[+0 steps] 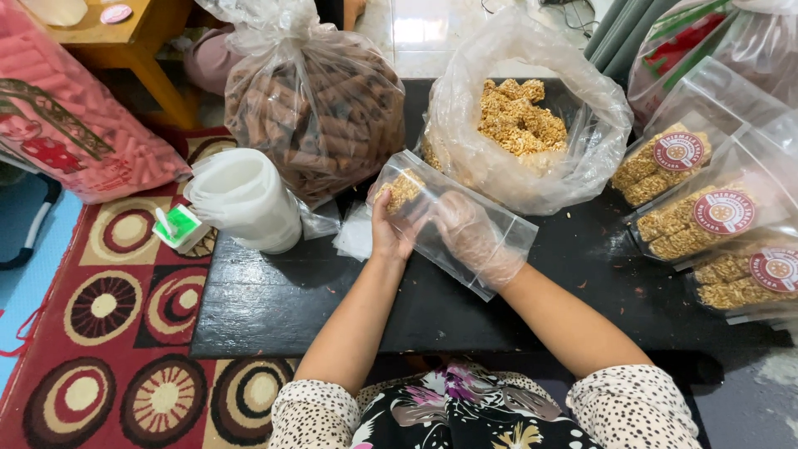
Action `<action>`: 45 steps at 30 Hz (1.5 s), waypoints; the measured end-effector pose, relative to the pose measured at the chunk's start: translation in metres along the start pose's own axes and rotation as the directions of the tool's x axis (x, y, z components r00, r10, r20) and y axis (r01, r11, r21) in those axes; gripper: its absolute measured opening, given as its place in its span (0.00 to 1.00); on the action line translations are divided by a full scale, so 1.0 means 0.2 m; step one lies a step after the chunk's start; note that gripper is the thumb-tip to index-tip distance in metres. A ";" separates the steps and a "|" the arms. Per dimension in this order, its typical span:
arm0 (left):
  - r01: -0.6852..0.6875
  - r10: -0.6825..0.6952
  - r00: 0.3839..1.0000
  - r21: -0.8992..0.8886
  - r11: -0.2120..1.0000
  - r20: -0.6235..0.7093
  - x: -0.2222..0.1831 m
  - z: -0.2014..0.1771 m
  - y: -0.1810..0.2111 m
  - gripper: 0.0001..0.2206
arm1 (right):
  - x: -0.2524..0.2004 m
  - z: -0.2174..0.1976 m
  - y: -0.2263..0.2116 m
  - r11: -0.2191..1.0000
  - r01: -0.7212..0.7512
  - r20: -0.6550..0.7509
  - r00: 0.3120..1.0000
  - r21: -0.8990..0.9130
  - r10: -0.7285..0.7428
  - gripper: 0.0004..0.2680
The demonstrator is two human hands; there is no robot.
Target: The person packs rectangular snack bars into clear plastic bags. They pick up the bars from a large bulk bag and place them into smaller individual bags held in their left hand, arranging them neatly inside.
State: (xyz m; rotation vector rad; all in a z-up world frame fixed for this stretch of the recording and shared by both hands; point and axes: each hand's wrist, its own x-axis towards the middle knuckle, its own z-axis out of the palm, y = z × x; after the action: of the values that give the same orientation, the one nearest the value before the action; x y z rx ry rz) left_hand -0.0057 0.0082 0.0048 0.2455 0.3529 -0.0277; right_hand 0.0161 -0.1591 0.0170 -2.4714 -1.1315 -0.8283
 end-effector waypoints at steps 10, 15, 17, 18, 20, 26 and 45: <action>0.012 -0.010 1.000 0.102 0.995 -0.015 0.08 -0.07 -0.04 0.25 | 0.10 -0.24 -0.22 0.996 0.076 -0.030 0.997 0.039 -0.075 0.16; 0.038 -0.037 0.999 0.096 0.995 -0.004 0.05 -0.04 -0.05 0.23 | 0.11 -0.23 -0.23 0.987 0.141 0.004 0.990 -0.081 -0.141 0.19; 0.040 -0.039 0.999 0.101 0.994 -0.009 0.05 -0.05 -0.04 0.23 | 0.11 -0.22 -0.20 0.992 0.127 0.008 0.992 -0.006 -0.127 0.18; 0.041 -0.039 0.999 0.103 0.994 -0.015 0.04 -0.05 -0.04 0.22 | 0.11 -0.21 -0.19 0.991 0.113 0.016 0.993 0.070 -0.114 0.17; 0.043 -0.042 0.999 0.069 0.997 -0.011 0.05 -0.06 -0.05 0.22 | 0.11 -0.22 -0.17 0.988 0.105 0.051 0.992 0.116 -0.112 0.19; 0.041 -0.041 0.999 0.027 0.999 -0.004 0.02 -0.02 -0.04 0.22 | 0.12 -0.28 -0.20 0.986 0.015 0.134 0.990 0.167 -0.037 0.20; 0.080 -0.086 0.993 -0.065 0.995 -0.083 0.02 -0.02 0.07 0.21 | -0.01 -1.09 0.14 0.803 -0.218 0.359 0.933 0.555 0.005 0.08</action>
State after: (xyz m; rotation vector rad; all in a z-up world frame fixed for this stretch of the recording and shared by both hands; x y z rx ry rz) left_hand -0.0016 0.0229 0.0033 0.1708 0.4484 -0.0884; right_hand -0.0461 -0.2832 0.1879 -2.1465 -1.1140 0.0242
